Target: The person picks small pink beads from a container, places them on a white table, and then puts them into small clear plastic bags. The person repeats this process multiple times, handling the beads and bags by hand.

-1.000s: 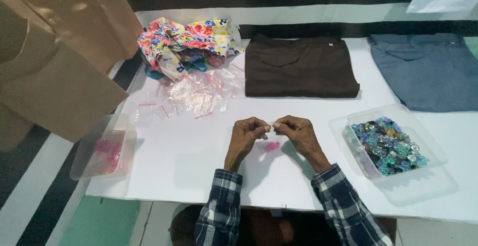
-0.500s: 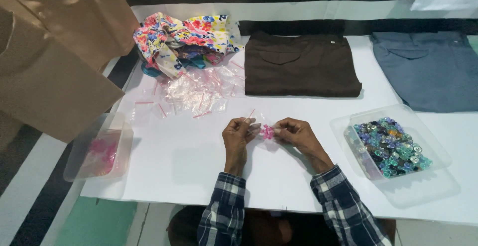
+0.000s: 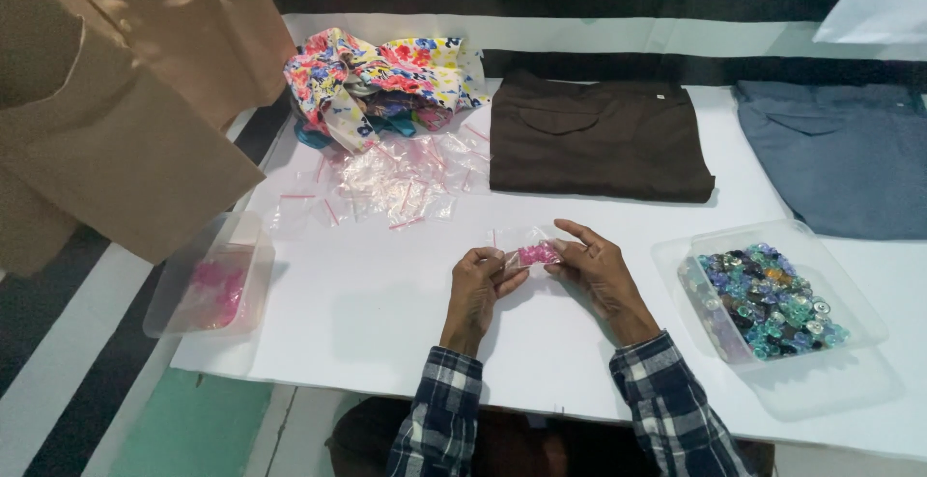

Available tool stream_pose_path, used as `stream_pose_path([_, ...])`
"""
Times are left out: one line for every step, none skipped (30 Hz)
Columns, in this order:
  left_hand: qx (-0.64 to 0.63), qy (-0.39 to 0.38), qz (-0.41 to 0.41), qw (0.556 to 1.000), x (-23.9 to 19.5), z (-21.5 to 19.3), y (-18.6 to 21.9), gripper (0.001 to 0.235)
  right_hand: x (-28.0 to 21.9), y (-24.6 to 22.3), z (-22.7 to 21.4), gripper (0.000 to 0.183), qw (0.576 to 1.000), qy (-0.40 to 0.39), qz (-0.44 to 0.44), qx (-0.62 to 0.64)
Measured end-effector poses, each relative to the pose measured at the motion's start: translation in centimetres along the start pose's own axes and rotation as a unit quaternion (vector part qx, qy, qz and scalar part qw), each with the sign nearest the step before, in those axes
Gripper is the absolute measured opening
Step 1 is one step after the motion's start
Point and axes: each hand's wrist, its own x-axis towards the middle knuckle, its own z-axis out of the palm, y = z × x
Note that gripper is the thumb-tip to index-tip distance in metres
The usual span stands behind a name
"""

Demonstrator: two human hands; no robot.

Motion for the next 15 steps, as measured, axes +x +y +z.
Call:
stream_pose_path([-0.001,0.001,-0.001,1.0,-0.5,0.3,0.3,0.027,0.1,0.1,-0.2,0.053,1.0,0.0,0.001,-0.001])
stream_pose_path([0.005,-0.003,-0.001,1.0,-1.0,0.6,0.7,0.029,0.2,0.2,-0.5,0.058,1.0,-0.011,-0.002,-0.019])
stream_pose_path([0.011,-0.006,0.0,1.0,-1.5,1.0,1.1,0.032,0.3,0.2,-0.7,0.065,0.999,-0.021,-0.005,-0.038])
stream_pose_path([0.012,-0.007,-0.001,1.0,-1.6,1.1,1.2,0.032,0.4,0.3,-0.7,0.065,0.999,-0.02,-0.005,-0.037])
stream_pose_path([0.04,-0.016,-0.006,0.999,-1.6,1.1,1.3,0.047,0.4,0.4,-0.7,0.064,0.999,-0.014,-0.004,-0.039])
stream_pose_path([0.066,-0.023,-0.009,0.998,-1.8,1.2,1.4,0.062,0.5,0.4,-0.7,0.062,0.999,-0.011,-0.003,-0.043])
stream_pose_path([0.065,-0.022,-0.009,0.998,-1.4,0.9,1.0,0.062,0.8,0.7,-0.9,0.062,0.999,-0.011,-0.003,-0.044])
stream_pose_path([0.083,-0.019,-0.011,0.996,-0.9,0.7,0.6,0.064,1.1,1.0,-1.1,0.064,0.998,-0.02,0.0,-0.053])
stream_pose_path([0.101,-0.016,-0.013,0.995,-0.4,0.4,0.3,0.067,1.4,1.3,-1.2,0.065,0.998,-0.028,0.003,-0.063])
stream_pose_path([0.1,-0.016,-0.013,0.995,-0.7,0.7,0.5,0.067,0.7,0.7,-0.7,0.065,0.998,-0.028,0.003,-0.064])
stream_pose_path([0.1,-0.008,-0.011,0.995,-0.9,0.9,0.6,0.066,0.0,0.1,-0.2,0.064,0.998,-0.031,0.016,-0.056])
stream_pose_path([0.1,0.001,-0.009,0.995,-1.1,1.2,0.8,0.065,-0.6,-0.5,0.3,0.063,0.998,-0.035,0.027,-0.049])
stream_pose_path([0.1,0.001,-0.008,0.995,-1.0,1.1,0.7,0.065,-0.1,0.0,0.0,0.063,0.998,-0.036,0.027,-0.049])
stream_pose_path([0.098,0.0,-0.011,0.995,-1.0,0.9,0.6,0.06,0.4,0.6,-0.3,0.063,0.997,-0.041,0.033,-0.059])
stream_pose_path([0.096,-0.002,-0.015,0.995,-0.8,0.7,0.5,0.055,0.9,1.2,-0.6,0.062,0.996,-0.046,0.04,-0.068])
